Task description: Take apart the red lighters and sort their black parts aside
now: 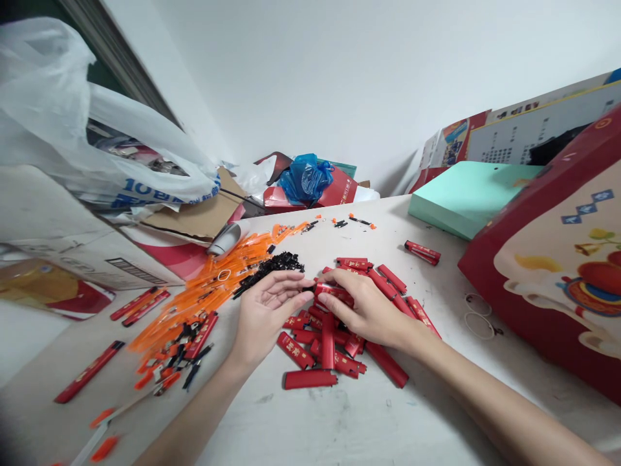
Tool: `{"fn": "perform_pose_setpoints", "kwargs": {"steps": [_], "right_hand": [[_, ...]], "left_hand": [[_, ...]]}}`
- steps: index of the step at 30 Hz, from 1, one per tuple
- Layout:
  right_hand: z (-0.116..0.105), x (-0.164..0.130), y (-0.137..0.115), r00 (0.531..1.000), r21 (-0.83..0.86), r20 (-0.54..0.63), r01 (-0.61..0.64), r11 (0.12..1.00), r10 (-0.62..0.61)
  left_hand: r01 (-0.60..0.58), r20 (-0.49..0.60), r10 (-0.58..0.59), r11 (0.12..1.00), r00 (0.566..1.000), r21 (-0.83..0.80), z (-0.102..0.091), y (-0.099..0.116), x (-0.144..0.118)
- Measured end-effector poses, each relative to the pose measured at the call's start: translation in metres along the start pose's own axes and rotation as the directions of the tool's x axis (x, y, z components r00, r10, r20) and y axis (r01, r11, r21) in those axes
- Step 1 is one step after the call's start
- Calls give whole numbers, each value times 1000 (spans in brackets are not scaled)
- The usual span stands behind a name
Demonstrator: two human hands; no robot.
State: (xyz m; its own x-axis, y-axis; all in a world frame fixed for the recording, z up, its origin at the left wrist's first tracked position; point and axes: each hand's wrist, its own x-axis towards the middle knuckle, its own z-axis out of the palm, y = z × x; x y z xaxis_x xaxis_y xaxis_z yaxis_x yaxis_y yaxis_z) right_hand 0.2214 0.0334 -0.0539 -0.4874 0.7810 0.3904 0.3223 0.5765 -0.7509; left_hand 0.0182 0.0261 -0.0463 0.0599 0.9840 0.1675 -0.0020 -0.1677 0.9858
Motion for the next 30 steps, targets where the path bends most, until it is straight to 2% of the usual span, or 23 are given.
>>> {"fn": "perform_pose_setpoints", "kwargs": {"steps": [13, 18, 22, 25, 28, 30], "right_hand": [[-1, -2, 0, 995, 71, -5, -96, 993, 96], [-2, 1, 6, 986, 43, -159, -46, 998, 52], [-7, 3, 9, 953, 79, -300, -29, 996, 52], [-9, 3, 6, 925, 221, -339, -97, 970, 170], [-10, 3, 1, 913, 423, -296, -139, 895, 282], [-9, 3, 0, 918, 488, -249, -157, 858, 310]], "left_hand": [[4, -24, -5, 1000, 1000, -25, 0, -3, 1], [10, -33, -11, 999, 999, -31, -2, -7, 3], [3, -30, -3, 1000, 1000, -31, -3, -8, 3], [-3, -33, 2, 1000, 999, -28, -3, -8, 2], [-6, -52, 5, 999, 999, -33, -4, -8, 3], [-12, -75, 9, 999, 997, -34, -4, -9, 3]]}}
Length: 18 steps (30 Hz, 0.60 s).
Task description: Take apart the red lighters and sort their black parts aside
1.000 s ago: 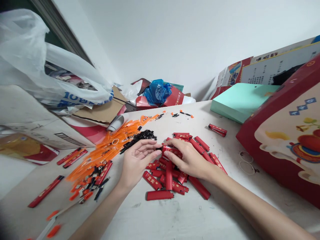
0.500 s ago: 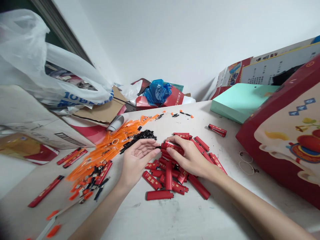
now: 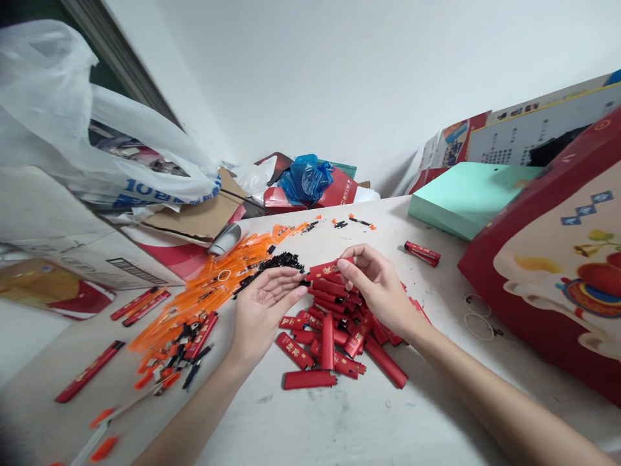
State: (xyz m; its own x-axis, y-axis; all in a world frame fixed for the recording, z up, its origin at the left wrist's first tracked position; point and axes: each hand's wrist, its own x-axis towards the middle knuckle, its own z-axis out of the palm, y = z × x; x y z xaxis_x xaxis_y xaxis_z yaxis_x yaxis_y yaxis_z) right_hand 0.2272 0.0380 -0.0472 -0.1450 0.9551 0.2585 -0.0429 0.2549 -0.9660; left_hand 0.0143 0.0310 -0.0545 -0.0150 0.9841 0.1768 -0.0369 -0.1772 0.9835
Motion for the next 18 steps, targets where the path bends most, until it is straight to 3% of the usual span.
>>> {"fn": "perform_pose_setpoints", "kwargs": {"steps": [4, 14, 18], "right_hand": [[2, 0, 3, 997, 24, 68, -34, 999, 33], [0, 1, 2, 995, -33, 93, -43, 999, 46], [-1, 4, 4, 980, 91, 131, -162, 983, 149]], "left_hand": [[-18, -39, 18, 1000, 999, -2, -2, -3, 1], [-82, -97, 82, 997, 992, 2, -3, 2, 2], [-97, -90, 94, 995, 991, -20, -3, 3, 1]]}}
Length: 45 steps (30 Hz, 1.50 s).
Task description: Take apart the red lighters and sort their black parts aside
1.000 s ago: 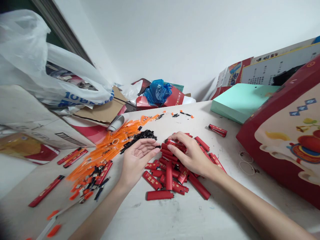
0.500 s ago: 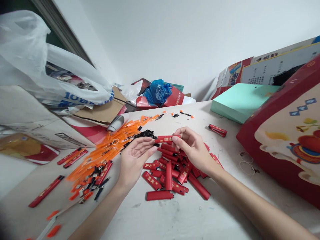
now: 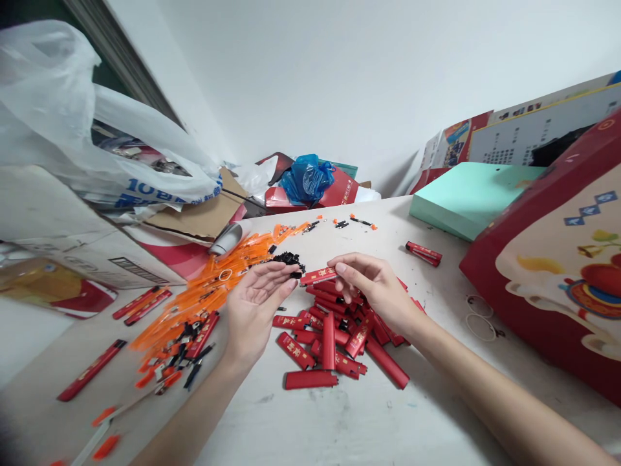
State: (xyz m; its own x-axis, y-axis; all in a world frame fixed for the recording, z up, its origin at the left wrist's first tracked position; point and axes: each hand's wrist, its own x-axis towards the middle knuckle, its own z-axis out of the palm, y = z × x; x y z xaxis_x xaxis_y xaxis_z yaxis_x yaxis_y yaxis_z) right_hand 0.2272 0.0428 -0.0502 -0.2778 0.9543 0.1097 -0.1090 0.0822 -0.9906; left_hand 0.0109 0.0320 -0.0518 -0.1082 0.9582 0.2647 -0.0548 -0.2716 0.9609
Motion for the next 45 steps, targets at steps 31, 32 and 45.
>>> {"fn": "perform_pose_setpoints", "kwargs": {"steps": [31, 32, 45], "right_hand": [[3, -2, 4, 997, 56, -12, -70, 996, 71], [4, -2, 3, 997, 70, 2, -84, 994, 84], [8, -8, -7, 997, -166, 75, -4, 986, 16]], "left_hand": [[4, -30, -5, 999, 1000, -31, 4, 0, -5], [0, -35, -2, 999, 999, -35, 4, 0, -5], [-21, -79, 20, 1000, 997, -16, 5, 3, -2]]}}
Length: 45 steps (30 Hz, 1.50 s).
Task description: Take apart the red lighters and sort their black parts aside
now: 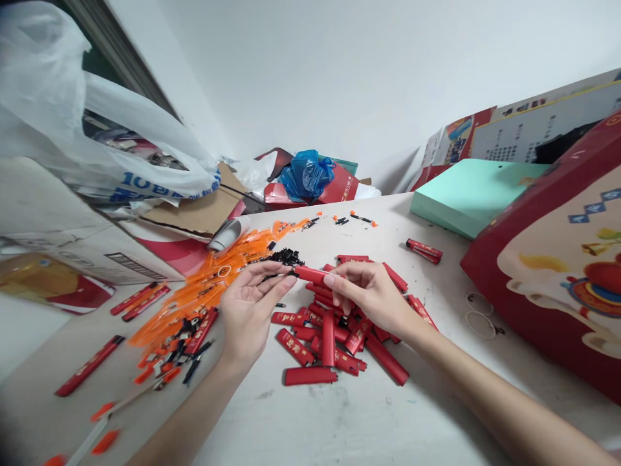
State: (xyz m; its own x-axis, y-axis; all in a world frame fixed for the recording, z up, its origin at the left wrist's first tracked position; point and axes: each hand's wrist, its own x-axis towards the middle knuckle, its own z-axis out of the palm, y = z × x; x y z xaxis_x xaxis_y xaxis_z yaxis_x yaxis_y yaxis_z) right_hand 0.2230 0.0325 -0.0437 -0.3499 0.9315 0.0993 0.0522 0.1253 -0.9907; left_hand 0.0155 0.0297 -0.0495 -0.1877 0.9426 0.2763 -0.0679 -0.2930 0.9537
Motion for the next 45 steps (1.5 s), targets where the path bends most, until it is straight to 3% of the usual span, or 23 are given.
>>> {"fn": "perform_pose_setpoints", "kwargs": {"steps": [28, 32, 34, 36, 39, 42, 45], "right_hand": [[-1, 0, 3, 999, 30, 31, -23, 999, 22], [-1, 2, 4, 1000, 118, 25, -14, 993, 11], [-1, 2, 4, 1000, 177, -7, -2, 984, 3], [-1, 3, 3, 999, 226, -37, 10, 974, -2], [-1, 3, 3, 998, 249, -59, 17, 968, -2], [0, 2, 3, 997, 235, -74, 16, 972, 1], [1, 2, 3, 997, 234, -81, 16, 972, 3]], "left_hand": [[74, 27, -73, 997, 997, -24, 2, 0, -3], [13, 43, -13, 1000, 999, 16, -3, 0, 2], [-60, 74, 49, 986, 996, 154, -11, -3, 10], [-166, 133, 121, 890, 984, 425, -22, -7, 19], [-339, 288, 179, 520, 941, 784, -36, -13, 31], [-402, 387, 108, 236, 916, 885, -44, -18, 38], [-397, 392, 65, 135, 918, 908, -48, -24, 39]]}}
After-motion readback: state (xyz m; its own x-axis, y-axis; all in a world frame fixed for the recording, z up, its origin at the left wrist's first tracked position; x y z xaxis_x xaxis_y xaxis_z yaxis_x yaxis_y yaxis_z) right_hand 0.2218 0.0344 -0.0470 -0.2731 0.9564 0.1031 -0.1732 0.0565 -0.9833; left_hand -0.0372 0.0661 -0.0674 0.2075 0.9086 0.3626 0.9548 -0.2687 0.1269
